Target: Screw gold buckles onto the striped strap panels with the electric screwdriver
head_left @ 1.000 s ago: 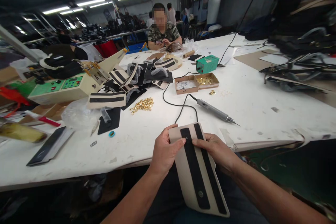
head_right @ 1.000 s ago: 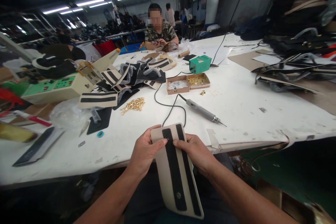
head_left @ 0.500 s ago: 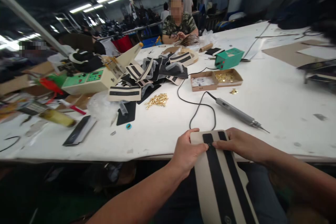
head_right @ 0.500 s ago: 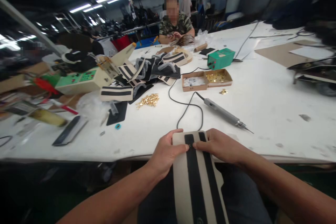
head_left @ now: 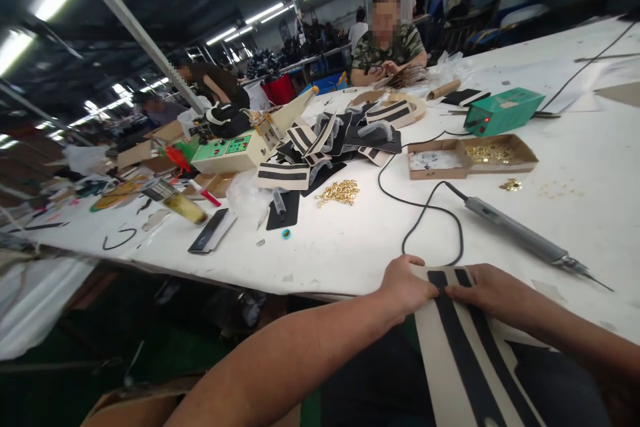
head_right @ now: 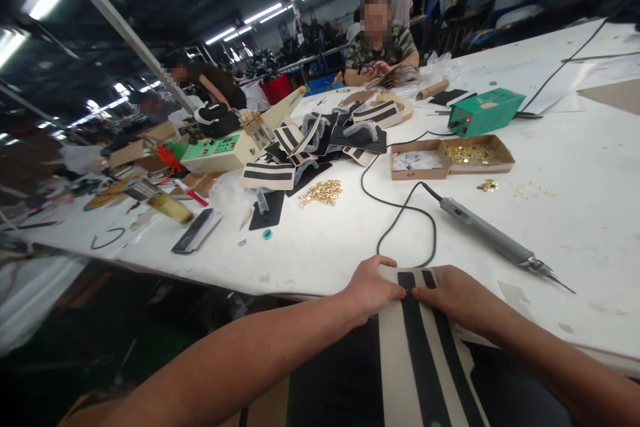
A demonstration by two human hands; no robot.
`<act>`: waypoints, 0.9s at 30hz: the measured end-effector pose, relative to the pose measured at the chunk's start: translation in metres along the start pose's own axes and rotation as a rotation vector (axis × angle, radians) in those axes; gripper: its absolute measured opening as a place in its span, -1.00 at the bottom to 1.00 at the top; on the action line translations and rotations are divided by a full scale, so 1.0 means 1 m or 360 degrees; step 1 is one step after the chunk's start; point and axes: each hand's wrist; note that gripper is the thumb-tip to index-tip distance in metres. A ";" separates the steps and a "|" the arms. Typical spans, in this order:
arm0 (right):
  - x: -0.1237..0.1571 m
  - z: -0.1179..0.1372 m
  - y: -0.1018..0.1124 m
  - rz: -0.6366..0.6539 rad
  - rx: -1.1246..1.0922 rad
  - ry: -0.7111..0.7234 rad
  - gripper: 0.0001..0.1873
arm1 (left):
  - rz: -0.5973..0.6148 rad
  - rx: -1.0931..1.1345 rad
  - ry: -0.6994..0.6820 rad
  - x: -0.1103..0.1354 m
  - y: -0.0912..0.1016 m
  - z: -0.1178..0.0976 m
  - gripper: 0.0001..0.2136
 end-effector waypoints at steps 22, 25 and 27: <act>-0.003 0.018 0.005 -0.0223 0.0070 -0.0027 -0.93 | -0.0243 -0.0714 -0.1466 -0.006 0.005 0.014 -0.70; -0.004 0.020 0.006 -0.0215 0.0097 -0.0018 -0.93 | -0.0183 -0.0695 -0.1589 -0.011 0.002 0.018 -0.82; -0.003 0.024 0.008 -0.0212 0.0134 -0.0020 -0.92 | -0.0141 -0.0676 -0.1617 -0.016 0.001 0.021 -0.85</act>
Point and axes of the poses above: each hand's wrist, its own x-axis away from the middle knuckle, its own y-axis out of the back of the hand, z = x × y, and after that the axes turned 12 degrees about -z, right-handed
